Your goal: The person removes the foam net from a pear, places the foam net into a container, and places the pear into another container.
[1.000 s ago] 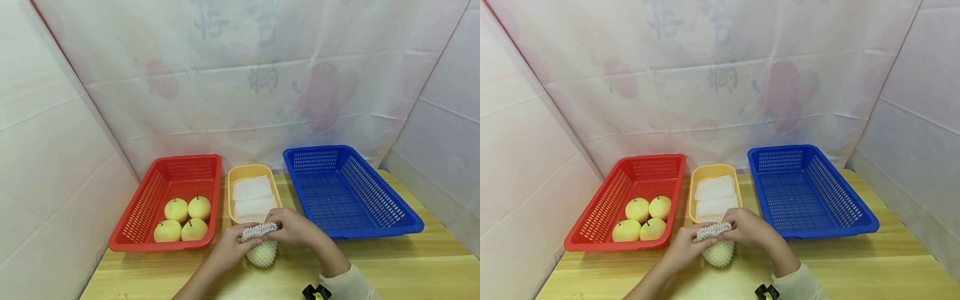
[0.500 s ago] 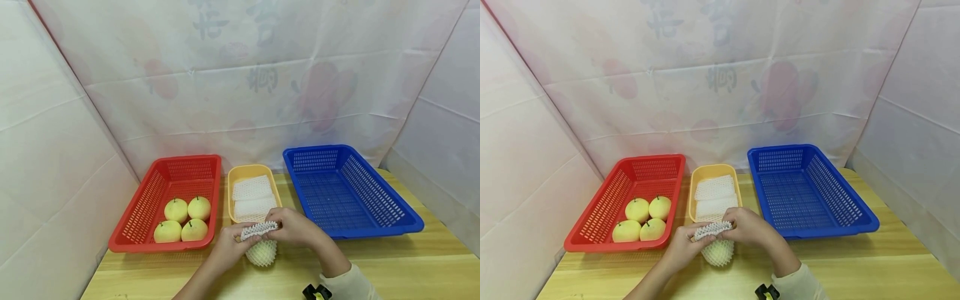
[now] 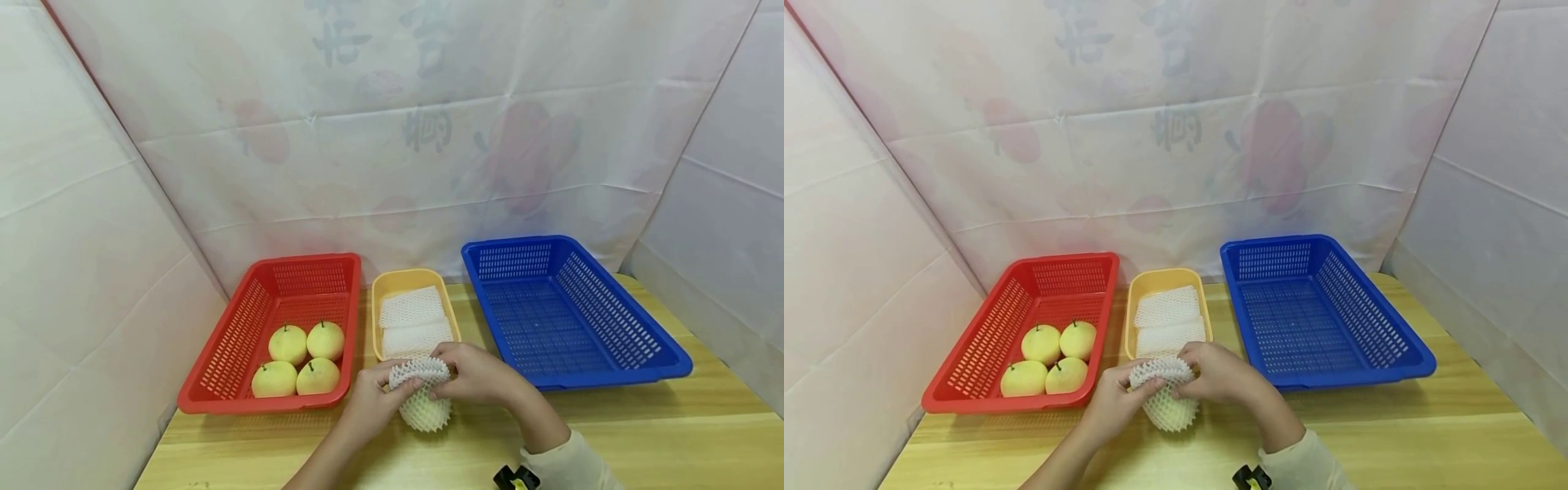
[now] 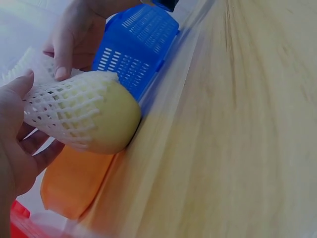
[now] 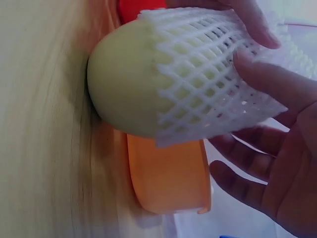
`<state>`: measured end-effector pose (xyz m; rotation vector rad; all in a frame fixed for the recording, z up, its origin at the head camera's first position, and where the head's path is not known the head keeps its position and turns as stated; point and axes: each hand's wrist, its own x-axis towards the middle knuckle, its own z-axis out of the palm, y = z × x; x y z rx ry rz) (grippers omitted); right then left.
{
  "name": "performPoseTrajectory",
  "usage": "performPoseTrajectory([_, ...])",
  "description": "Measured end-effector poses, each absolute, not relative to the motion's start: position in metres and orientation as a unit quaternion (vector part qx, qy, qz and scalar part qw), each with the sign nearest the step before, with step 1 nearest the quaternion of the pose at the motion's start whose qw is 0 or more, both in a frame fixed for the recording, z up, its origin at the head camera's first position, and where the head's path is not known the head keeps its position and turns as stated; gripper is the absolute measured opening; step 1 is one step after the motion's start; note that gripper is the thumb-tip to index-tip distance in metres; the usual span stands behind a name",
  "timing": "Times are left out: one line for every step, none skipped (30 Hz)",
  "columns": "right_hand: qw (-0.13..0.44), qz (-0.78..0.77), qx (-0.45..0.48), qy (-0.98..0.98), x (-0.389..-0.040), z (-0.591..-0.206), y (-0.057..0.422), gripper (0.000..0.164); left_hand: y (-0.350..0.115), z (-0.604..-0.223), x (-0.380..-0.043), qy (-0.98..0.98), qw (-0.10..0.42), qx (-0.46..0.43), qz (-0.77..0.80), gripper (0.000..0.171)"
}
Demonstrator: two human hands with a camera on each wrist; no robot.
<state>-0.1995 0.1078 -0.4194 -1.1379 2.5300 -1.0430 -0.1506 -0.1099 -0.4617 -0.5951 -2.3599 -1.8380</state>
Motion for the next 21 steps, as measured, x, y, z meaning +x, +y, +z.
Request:
performPoseTrajectory([0.085,-0.353,-0.386,0.848,-0.1996,-0.4199,0.1075,0.013,-0.1107,-0.4613,-0.1508,-0.776,0.037,-0.195,-0.598,0.030])
performPoseTrajectory([0.082,-0.357,-0.388,0.846,-0.1999,-0.4204,0.1075,0.010,-0.1115,-0.4610,-0.1510,-0.779,0.023,-0.195,-0.595,0.033])
performPoseTrajectory([0.079,-0.360,-0.390,0.844,-0.2001,-0.4207,0.1077,0.008,-0.1124,-0.4609,-0.1512,-0.782,0.008,-0.196,-0.592,0.036])
performPoseTrajectory([0.077,-0.362,-0.390,0.843,-0.2001,-0.4207,0.1080,0.007,-0.1133,-0.4607,-0.1513,-0.786,-0.008,-0.197,-0.587,0.040])
performPoseTrajectory([0.078,-0.365,-0.390,0.842,-0.2000,-0.4206,0.1083,0.006,-0.1141,-0.4609,-0.1513,-0.790,-0.021,-0.198,-0.579,0.042])
performPoseTrajectory([0.076,-0.366,-0.389,0.842,-0.2001,-0.4206,0.1087,0.006,-0.1149,-0.4615,-0.1515,-0.796,-0.033,-0.200,-0.571,0.045])
performPoseTrajectory([0.076,-0.367,-0.389,0.842,-0.2001,-0.4205,0.1090,0.006,-0.1155,-0.4620,-0.1517,-0.799,-0.041,-0.203,-0.564,0.046])
performPoseTrajectory([0.078,-0.369,-0.388,0.841,-0.2001,-0.4203,0.1092,0.006,-0.1159,-0.4627,-0.1518,-0.802,-0.046,-0.205,-0.559,0.046])
performPoseTrajectory([0.078,-0.370,-0.387,0.841,-0.2001,-0.4200,0.1092,0.006,-0.1160,-0.4633,-0.1520,-0.805,-0.045,-0.209,-0.554,0.044])
performPoseTrajectory([0.079,-0.372,-0.386,0.841,-0.2001,-0.4198,0.1093,0.005,-0.1160,-0.4635,-0.1522,-0.809,-0.037,-0.213,-0.547,0.043])
performPoseTrajectory([0.081,-0.374,-0.384,0.840,-0.2001,-0.4194,0.1094,0.005,-0.1160,-0.4638,-0.1523,-0.812,-0.027,-0.215,-0.542,0.040])
performPoseTrajectory([0.083,-0.375,-0.383,0.840,-0.2000,-0.4190,0.1095,0.005,-0.1160,-0.4638,-0.1525,-0.813,-0.017,-0.217,-0.541,0.037])
performPoseTrajectory([0.087,-0.377,-0.380,0.840,-0.1999,-0.4186,0.1097,0.006,-0.1160,-0.4634,-0.1525,-0.813,-0.007,-0.217,-0.541,0.035])
performPoseTrajectory([0.091,-0.376,-0.378,0.841,-0.1999,-0.4183,0.1100,0.008,-0.1161,-0.4629,-0.1522,-0.813,0.003,-0.217,-0.541,0.033])
performPoseTrajectory([0.095,-0.375,-0.376,0.842,-0.2000,-0.4184,0.1102,0.010,-0.1162,-0.4621,-0.1521,-0.811,0.011,-0.217,-0.544,0.032])
performPoseTrajectory([0.100,-0.373,-0.374,0.843,-0.2000,-0.4183,0.1105,0.013,-0.1164,-0.4613,-0.1517,-0.809,0.017,-0.214,-0.547,0.032])
performPoseTrajectory([0.103,-0.369,-0.373,0.845,-0.2000,-0.4184,0.1105,0.016,-0.1165,-0.4605,-0.1514,-0.806,0.022,-0.212,-0.552,0.032])
performPoseTrajectory([0.105,-0.366,-0.372,0.847,-0.2001,-0.4188,0.1104,0.019,-0.1166,-0.4599,-0.1511,-0.803,0.023,-0.212,-0.556,0.032])
performPoseTrajectory([0.106,-0.363,-0.372,0.848,-0.2002,-0.4192,0.1101,0.020,-0.1166,-0.4592,-0.1508,-0.801,0.024,-0.211,-0.560,0.033])
performPoseTrajectory([0.104,-0.359,-0.373,0.849,-0.2002,-0.4196,0.1096,0.020,-0.1167,-0.4588,-0.1506,-0.799,0.024,-0.211,-0.562,0.032])
performPoseTrajectory([0.102,-0.358,-0.375,0.849,-0.2002,-0.4202,0.1091,0.019,-0.1167,-0.4586,-0.1506,-0.797,0.023,-0.211,-0.565,0.032])
